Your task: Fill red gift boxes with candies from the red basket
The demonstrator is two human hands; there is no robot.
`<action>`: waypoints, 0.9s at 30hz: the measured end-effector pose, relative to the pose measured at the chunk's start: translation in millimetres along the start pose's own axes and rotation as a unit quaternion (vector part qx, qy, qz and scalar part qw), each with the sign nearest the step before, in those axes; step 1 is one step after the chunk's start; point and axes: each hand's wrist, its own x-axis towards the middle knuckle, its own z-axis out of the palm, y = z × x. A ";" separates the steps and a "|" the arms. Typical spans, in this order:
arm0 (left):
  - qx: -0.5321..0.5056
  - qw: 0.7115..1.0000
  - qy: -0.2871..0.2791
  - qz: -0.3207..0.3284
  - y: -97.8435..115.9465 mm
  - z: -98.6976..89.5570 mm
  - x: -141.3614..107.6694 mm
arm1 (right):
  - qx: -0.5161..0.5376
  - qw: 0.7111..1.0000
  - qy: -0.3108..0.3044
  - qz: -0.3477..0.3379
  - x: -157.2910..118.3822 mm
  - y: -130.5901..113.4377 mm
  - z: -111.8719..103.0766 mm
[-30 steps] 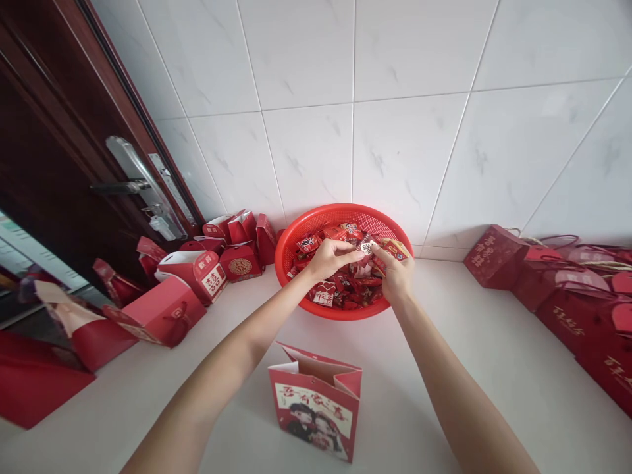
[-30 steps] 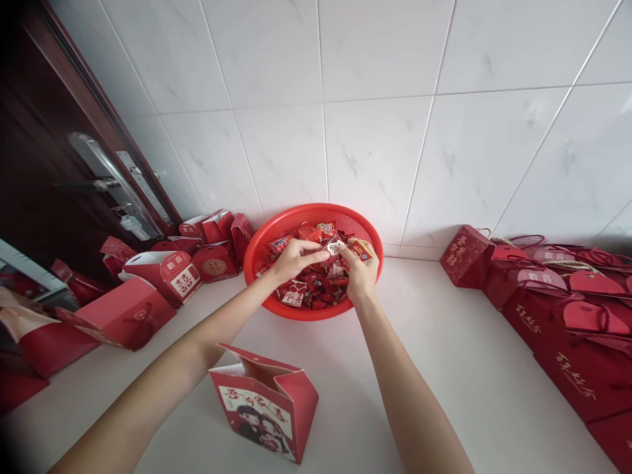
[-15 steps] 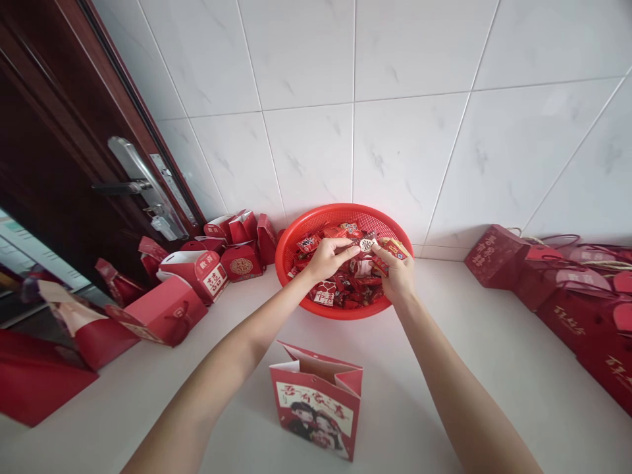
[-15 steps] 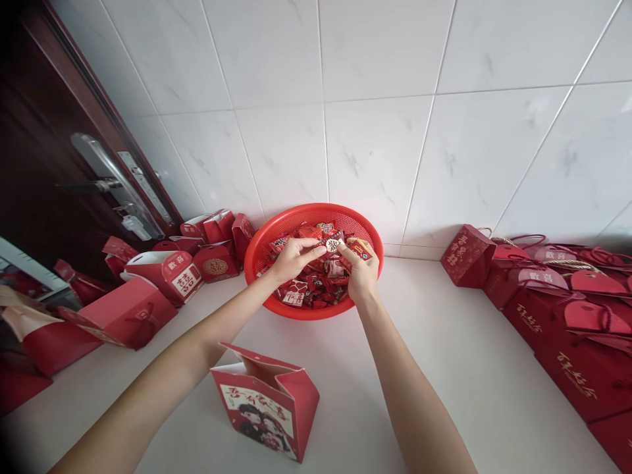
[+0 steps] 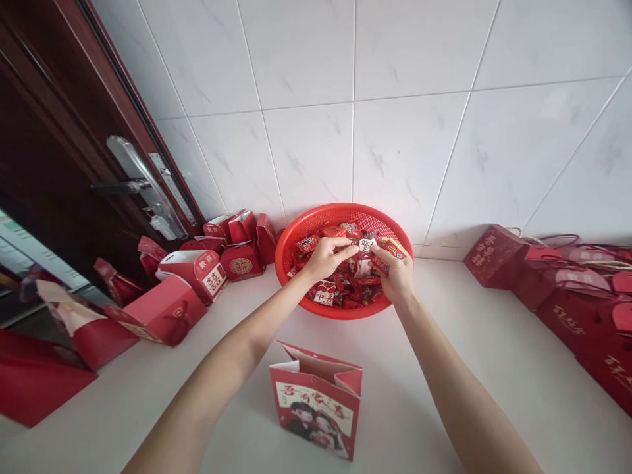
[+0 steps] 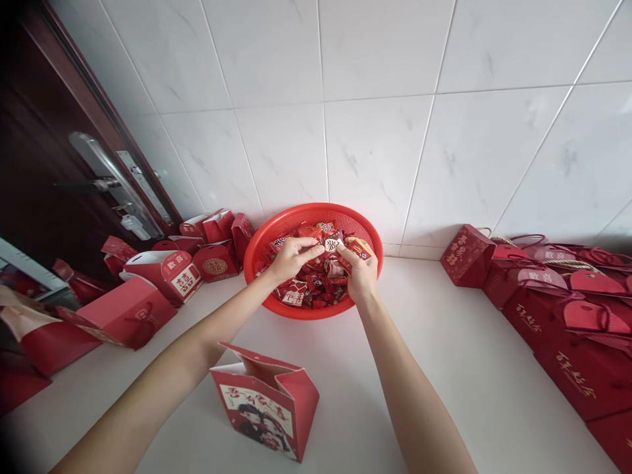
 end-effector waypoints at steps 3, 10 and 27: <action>0.002 1.000 0.000 0.004 0.4 0.1 -0.1 | 0.004 1.000 0.008 -0.001 1.1 0.5 0.1; -0.003 1.000 0.013 0.004 -0.6 1.0 -0.1 | 0.018 0.999 0.044 0.007 1.3 -2.9 2.7; -0.038 0.998 0.029 -0.030 3.4 1.1 0.6 | 0.007 0.999 0.035 -0.022 0.1 -2.8 3.0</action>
